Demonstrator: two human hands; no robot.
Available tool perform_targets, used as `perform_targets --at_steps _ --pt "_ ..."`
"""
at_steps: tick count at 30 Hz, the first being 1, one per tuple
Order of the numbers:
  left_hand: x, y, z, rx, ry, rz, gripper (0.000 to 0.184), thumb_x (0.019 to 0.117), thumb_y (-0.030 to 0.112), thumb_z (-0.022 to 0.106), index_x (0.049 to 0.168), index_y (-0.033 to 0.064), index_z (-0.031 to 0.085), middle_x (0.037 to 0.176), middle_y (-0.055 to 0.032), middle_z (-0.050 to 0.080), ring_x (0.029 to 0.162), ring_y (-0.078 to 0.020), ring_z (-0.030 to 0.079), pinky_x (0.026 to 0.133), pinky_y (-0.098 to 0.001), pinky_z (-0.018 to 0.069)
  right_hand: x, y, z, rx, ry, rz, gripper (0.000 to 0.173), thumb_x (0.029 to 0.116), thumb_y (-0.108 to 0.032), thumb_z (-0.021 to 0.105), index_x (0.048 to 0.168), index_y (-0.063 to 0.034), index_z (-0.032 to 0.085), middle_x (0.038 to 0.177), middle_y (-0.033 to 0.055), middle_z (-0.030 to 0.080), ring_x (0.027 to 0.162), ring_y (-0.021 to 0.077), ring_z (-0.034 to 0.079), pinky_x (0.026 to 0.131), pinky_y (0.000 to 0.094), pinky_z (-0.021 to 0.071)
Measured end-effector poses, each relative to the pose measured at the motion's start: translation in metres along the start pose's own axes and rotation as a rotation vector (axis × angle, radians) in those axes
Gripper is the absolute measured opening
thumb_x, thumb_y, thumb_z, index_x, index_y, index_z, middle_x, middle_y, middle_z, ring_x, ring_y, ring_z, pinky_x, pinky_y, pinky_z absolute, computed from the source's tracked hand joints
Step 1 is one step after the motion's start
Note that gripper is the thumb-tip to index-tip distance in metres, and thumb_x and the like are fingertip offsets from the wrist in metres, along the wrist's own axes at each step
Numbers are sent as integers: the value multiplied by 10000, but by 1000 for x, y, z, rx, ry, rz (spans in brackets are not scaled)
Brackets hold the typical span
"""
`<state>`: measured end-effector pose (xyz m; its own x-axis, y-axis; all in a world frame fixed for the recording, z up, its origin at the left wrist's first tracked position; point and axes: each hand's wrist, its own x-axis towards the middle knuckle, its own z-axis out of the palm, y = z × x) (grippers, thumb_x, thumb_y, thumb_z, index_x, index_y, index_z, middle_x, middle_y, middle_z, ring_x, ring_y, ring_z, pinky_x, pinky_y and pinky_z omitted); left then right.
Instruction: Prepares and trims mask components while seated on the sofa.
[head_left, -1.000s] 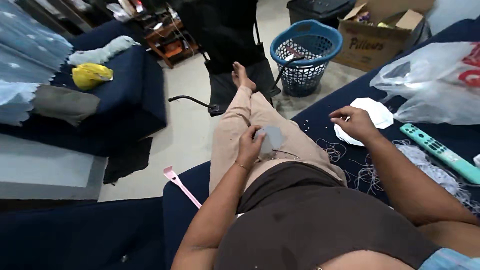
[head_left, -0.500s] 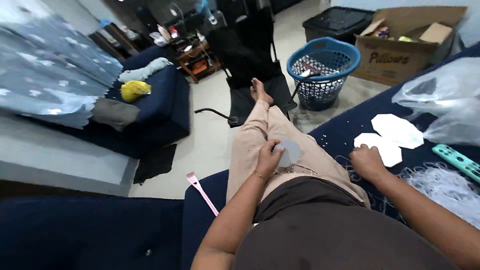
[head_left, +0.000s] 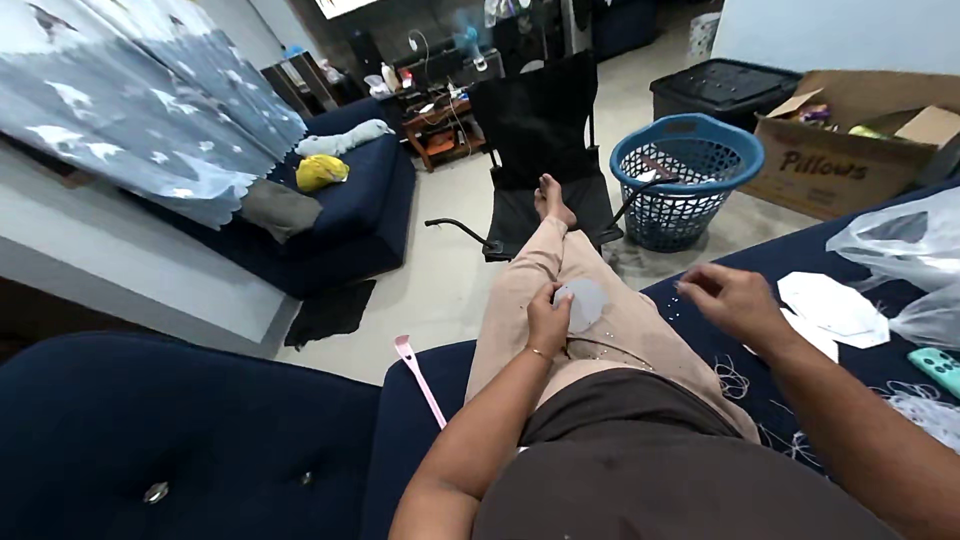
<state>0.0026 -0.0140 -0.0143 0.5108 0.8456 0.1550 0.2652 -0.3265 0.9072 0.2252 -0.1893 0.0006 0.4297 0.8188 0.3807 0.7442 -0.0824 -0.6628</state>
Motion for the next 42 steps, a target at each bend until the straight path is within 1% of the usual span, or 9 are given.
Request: perform_targets --at_steps 3,6,10,16,21,26,31,37,42 --pt "-2 0 -2 -13 80 -10 238 999 64 612 1182 -82 658 1104 -215 697 1013 -229 689 943 -383 552 7 -17 21 153 129 -218 197 972 -166 615 988 -3 726 871 108 730 768 169 707 741 370 599" --pt "-4 -7 -4 -28 130 4 209 989 53 631 1161 -59 665 1063 -186 699 965 -223 687 909 -399 555 5 -15 35 122 -47 -193 161 977 -111 645 1000 16 740 905 150 726 812 242 708 799 442 588" --pt "-3 -11 -4 -34 121 -10 225 995 60 633 1187 -57 648 1082 -185 699 966 -229 693 910 -415 562 2 0 36 -119 -390 8 153 1001 -103 635 1035 -1 744 969 196 725 925 370 700 877 593 531" --pt "-4 -11 -2 -22 121 0 228 993 66 638 1188 -51 647 1067 -180 701 941 -222 695 890 -409 567 2 8 28 -348 -649 149 164 1003 -123 621 1002 -22 750 973 207 720 979 415 679 877 634 501" --pt "-4 -8 -3 62 196 -8 247 995 72 630 1208 -51 649 1156 -209 679 1041 -271 674 950 -442 537 8 3 25 -486 -781 222 148 965 -127 665 995 -9 751 1005 239 708 1015 454 663 860 671 491" --pt "-3 -11 0 22 215 -9 240 989 41 627 1203 -66 646 1155 -220 676 1055 -275 668 959 -431 533 17 -11 37 -338 -619 176 224 1002 -130 620 1150 -5 732 1174 233 683 1169 441 612 989 639 459" --pt "-2 -8 -1 18 204 -26 256 990 40 627 1224 -62 637 1174 -218 674 1062 -275 672 967 -437 535 35 -19 86 -113 -425 44 264 997 -208 665 1142 0 740 1083 227 691 1064 405 649 950 590 502" --pt "2 -5 -3 23 147 -74 273 1000 49 606 1245 -69 628 1201 -229 670 1116 -278 661 1008 -422 519 44 -13 118 -193 -438 86 178 981 -121 643 1049 -2 756 1140 228 677 1162 405 616 984 578 489" --pt "2 -2 -1 2 97 -45 293 1001 42 590 1264 -84 617 1235 -228 663 1149 -258 654 1032 -394 511 41 -11 122 -235 -473 52 211 1001 -111 597 1081 50 708 1176 245 653 1197 420 593 1002 571 476"
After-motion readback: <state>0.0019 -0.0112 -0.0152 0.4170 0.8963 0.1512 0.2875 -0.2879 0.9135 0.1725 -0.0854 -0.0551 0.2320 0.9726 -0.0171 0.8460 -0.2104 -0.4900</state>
